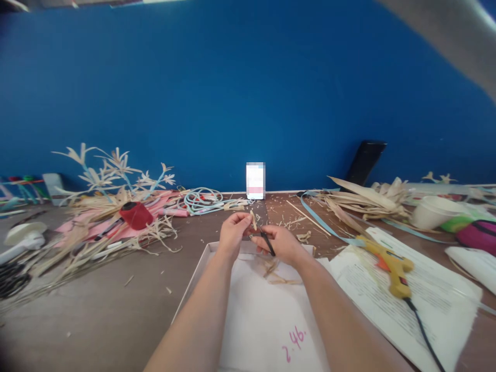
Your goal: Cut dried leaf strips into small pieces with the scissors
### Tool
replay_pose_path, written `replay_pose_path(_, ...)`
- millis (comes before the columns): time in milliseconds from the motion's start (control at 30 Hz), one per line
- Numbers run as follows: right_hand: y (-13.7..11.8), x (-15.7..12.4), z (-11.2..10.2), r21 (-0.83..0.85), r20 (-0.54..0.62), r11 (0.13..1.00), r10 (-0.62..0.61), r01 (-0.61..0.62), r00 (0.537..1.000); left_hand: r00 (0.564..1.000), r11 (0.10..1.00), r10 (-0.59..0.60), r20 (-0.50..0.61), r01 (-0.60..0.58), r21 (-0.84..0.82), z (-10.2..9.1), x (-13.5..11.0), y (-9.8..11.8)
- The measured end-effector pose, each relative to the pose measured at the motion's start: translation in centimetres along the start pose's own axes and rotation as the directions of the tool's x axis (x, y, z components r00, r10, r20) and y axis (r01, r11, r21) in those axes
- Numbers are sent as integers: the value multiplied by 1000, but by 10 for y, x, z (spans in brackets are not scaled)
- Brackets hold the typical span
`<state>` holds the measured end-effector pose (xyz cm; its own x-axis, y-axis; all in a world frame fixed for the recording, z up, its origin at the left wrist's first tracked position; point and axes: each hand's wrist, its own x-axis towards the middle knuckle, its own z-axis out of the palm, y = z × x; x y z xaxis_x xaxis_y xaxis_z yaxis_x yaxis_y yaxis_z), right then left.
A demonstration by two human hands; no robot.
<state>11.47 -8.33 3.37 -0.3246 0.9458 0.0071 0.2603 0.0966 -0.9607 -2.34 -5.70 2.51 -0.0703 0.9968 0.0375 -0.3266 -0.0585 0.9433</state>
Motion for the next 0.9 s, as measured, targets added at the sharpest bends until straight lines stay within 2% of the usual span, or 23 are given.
replay_pose_path(900, -4, -1, 0, -64, 37, 996, 62, -60, 997, 998, 999, 27, -64, -29, -30, -2, 1, 0)
